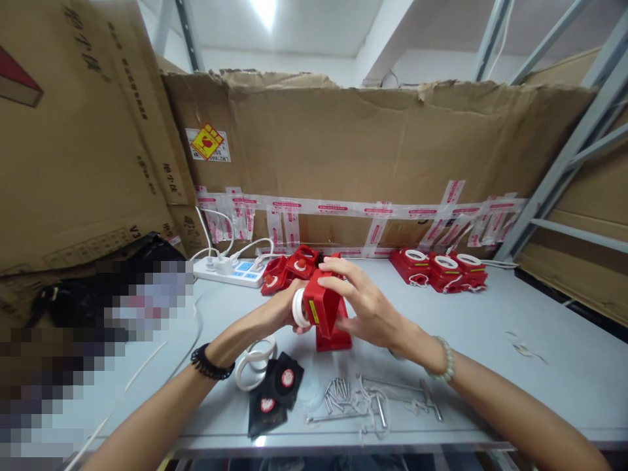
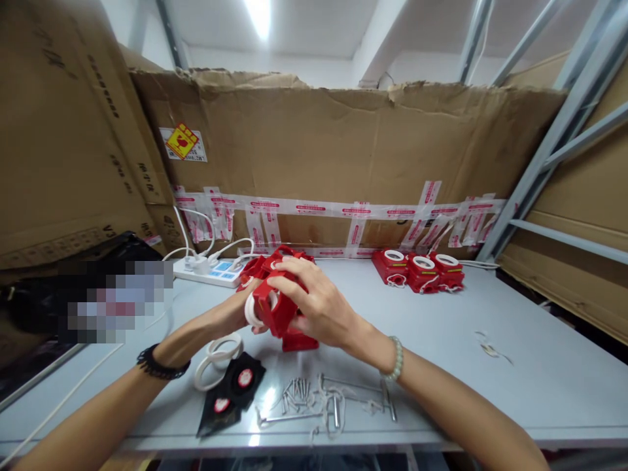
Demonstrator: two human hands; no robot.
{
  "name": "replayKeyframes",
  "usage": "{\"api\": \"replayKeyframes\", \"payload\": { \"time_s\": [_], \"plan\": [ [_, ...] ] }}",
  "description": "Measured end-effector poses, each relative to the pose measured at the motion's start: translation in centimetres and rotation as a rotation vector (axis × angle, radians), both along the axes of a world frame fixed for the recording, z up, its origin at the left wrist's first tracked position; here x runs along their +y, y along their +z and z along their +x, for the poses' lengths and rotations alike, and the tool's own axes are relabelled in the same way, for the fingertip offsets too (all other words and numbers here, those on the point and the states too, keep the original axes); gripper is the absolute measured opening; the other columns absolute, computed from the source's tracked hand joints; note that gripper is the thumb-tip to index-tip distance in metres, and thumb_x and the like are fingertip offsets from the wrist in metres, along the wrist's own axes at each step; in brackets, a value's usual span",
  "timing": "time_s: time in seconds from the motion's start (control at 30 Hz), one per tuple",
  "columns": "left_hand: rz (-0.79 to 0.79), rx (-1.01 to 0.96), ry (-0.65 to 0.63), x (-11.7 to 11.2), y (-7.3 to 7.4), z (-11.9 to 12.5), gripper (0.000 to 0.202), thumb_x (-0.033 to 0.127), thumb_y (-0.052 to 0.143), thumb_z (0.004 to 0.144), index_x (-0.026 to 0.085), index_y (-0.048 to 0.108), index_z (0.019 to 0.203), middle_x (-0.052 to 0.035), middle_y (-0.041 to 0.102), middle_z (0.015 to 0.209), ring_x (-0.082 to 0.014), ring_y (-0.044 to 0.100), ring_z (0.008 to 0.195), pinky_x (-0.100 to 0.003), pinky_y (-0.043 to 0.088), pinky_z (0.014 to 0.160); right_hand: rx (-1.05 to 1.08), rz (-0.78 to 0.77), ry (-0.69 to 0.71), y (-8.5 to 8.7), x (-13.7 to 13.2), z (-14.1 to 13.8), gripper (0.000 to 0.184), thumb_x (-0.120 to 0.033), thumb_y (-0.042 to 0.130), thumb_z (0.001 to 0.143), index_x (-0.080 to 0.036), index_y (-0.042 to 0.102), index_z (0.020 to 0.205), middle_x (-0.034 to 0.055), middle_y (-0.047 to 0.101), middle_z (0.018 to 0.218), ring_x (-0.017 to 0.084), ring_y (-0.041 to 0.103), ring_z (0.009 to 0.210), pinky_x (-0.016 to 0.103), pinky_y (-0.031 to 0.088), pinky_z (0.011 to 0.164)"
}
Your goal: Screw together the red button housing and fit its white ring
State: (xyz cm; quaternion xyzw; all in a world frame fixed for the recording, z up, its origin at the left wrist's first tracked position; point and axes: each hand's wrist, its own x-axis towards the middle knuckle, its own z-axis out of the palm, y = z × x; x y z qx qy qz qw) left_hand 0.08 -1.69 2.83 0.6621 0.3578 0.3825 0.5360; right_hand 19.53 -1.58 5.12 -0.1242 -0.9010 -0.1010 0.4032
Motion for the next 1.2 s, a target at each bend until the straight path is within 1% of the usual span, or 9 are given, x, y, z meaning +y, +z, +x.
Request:
{"api": "replayKeyframes", "payload": {
  "time_s": [0.07,0.2,0.33,0.43,0.53,0.67,0.8,0.97,1.2],
  "plan": [
    [-0.011,0.064,-0.067,0.0,1.0,-0.5,0.056,0.061,0.033,0.086,0.015,0.054,0.062,-0.0008,0.054,0.046,-0.0109,0.047,0.039,-0.021,0.034,0.04,0.065,-0.09,-0.006,-0.1,0.3,0.0,0.056,-0.021,0.06,0.078,-0.025,0.033,0.127,0.014,0.045,0.127,0.026,0.043,0.123,0.048,0.043,0.098],
    [0.254,0.502,0.024,0.4,2.4,-3.7,0.046,0.054,0.038,0.087,0.016,0.054,0.066,-0.0026,0.059,0.059,-0.0146,0.054,0.054,-0.023,0.039,0.052,0.135,-0.203,-0.012,0.0,0.7,0.4,0.063,-0.024,0.064,0.074,-0.025,0.032,0.128,0.0127,0.046,0.126,0.027,0.044,0.121,0.049,0.043,0.097],
    [0.227,1.086,-0.065,0.8,1.7,-6.7,0.029,0.043,0.062,0.07,0.018,0.062,0.082,-0.0009,0.06,0.069,-0.017,0.053,0.062,-0.023,0.037,0.054,0.112,-0.222,-0.016,-0.1,0.7,0.6,0.065,-0.024,0.064,0.072,-0.025,0.032,0.128,0.0124,0.047,0.125,0.027,0.045,0.119,0.048,0.043,0.096],
    [0.203,1.239,-0.104,0.6,1.1,-6.7,0.037,0.036,0.068,0.062,0.018,0.064,0.094,-0.0039,0.062,0.082,-0.0203,0.056,0.07,-0.024,0.038,0.057,0.071,-0.212,-0.023,-0.1,0.5,0.6,0.066,-0.023,0.064,0.07,-0.024,0.033,0.128,0.0125,0.048,0.125,0.026,0.047,0.117,0.047,0.043,0.096],
    [0.212,1.239,-0.146,0.2,1.2,-5.8,0.039,0.03,0.067,0.06,0.019,0.064,0.098,-0.0053,0.063,0.089,-0.0223,0.057,0.076,-0.025,0.039,0.062,0.058,-0.197,-0.03,0.0,0.3,0.6,0.068,-0.025,0.065,0.069,-0.024,0.033,0.129,0.0121,0.05,0.124,0.027,0.048,0.116,0.047,0.042,0.096],
    [0.236,1.185,-0.219,0.0,1.1,-5.5,0.031,0.028,0.062,0.064,0.021,0.066,0.094,-0.003,0.063,0.085,-0.0216,0.056,0.077,-0.025,0.04,0.065,0.04,-0.187,-0.04,0.1,0.3,0.8,0.07,-0.025,0.064,0.068,-0.023,0.032,0.131,0.0122,0.05,0.125,0.027,0.048,0.115,0.046,0.042,0.094],
    [0.225,1.193,-0.137,-0.7,0.4,-7.0,0.025,0.023,0.058,0.063,0.022,0.066,0.087,-0.0027,0.063,0.086,-0.0229,0.057,0.081,-0.026,0.041,0.068,0.028,-0.178,-0.056,0.2,0.4,1.0,0.07,-0.025,0.063,0.068,-0.024,0.032,0.131,0.0116,0.051,0.126,0.027,0.048,0.115,0.046,0.041,0.095],
    [0.199,1.193,-0.036,-3.1,0.0,-9.7,0.02,0.029,0.053,0.074,0.022,0.064,0.09,-0.0053,0.061,0.092,-0.024,0.058,0.085,-0.03,0.043,0.076,0.017,-0.167,-0.074,0.3,0.3,1.0,0.068,-0.022,0.061,0.068,-0.023,0.032,0.13,0.0113,0.051,0.126,0.026,0.049,0.115,0.045,0.042,0.094],
    [0.049,0.976,-0.019,-4.6,0.3,-11.1,0.036,0.047,0.043,0.088,0.027,0.055,0.116,-0.0061,0.061,0.11,-0.0254,0.058,0.099,-0.03,0.044,0.083,0.01,-0.163,-0.082,0.4,0.2,1.2,0.067,-0.024,0.061,0.068,-0.021,0.033,0.129,0.012,0.051,0.126,0.027,0.048,0.115,0.045,0.042,0.094]
  ]
}}
